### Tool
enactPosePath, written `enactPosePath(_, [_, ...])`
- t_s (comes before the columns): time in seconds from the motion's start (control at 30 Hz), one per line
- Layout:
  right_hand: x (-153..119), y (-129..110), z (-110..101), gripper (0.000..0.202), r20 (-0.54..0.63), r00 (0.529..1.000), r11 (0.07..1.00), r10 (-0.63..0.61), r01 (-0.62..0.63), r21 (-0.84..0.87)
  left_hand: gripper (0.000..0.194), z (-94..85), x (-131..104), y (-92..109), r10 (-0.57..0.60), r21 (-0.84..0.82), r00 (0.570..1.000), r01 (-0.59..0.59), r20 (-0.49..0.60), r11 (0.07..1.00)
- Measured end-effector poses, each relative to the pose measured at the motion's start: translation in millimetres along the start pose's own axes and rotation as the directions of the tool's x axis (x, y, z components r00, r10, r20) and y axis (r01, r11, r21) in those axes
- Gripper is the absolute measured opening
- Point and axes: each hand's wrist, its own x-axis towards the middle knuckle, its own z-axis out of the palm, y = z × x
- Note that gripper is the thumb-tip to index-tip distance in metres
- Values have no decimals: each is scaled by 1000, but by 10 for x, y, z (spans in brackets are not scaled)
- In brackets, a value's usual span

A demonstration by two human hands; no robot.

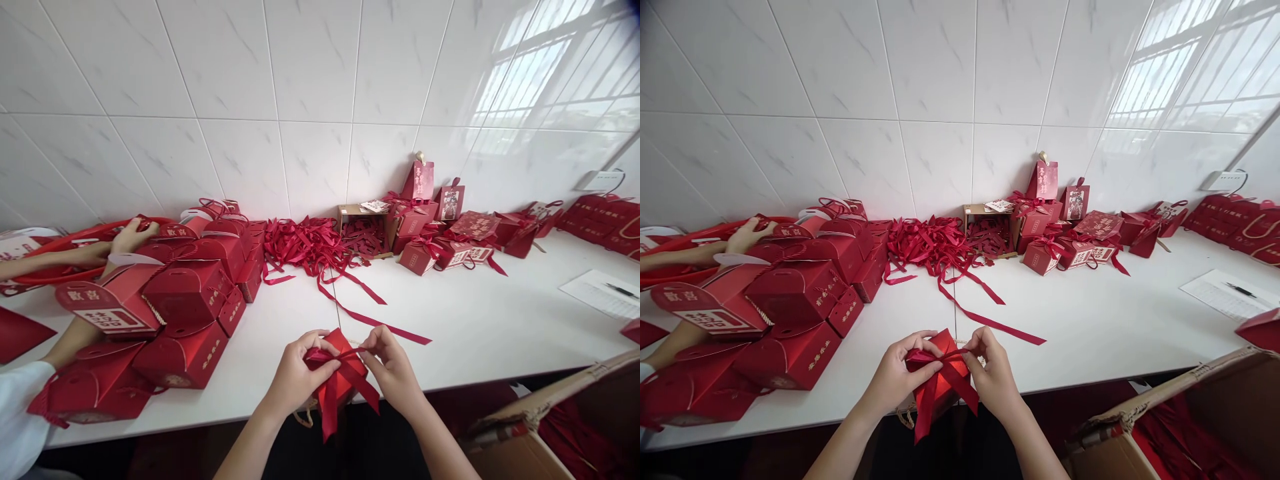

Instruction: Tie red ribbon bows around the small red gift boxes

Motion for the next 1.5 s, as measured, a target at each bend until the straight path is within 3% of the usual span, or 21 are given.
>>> enactPosePath(0.07, [11,-11,-32,4,54,999,1000,0,1,-29,14,-37,-16,2,5,-3,999,-5,31,1000])
enactPosePath(0.17, [26,-31,-74,17,106,994,995,-3,13,-98,18,-83,-35,20,17,-18,997,-16,74,1000])
enactPosePath(0.33, [29,-51,-49,18,143,990,979,-7,36,-199,15,-42,-33,25,6,2,1000,-6,13,1000])
enactPosePath(0.67, [44,-28,71,23,-25,999,994,25,-28,-110,15,48,-14,-44,-37,-58,997,32,-74,998])
enactPosePath(1.17, [20,72,14,23,-79,997,996,11,-18,-85,11,63,-40,-49,-51,-106,993,40,-104,994])
enactPosePath(1.37, [36,67,18,22,-99,995,987,-18,2,-159,17,66,-6,-82,-40,-98,998,35,-51,995])
enactPosePath(1.5, [51,121,-56,23,-81,995,979,-62,45,-198,20,75,3,-93,-57,-109,995,48,-79,993])
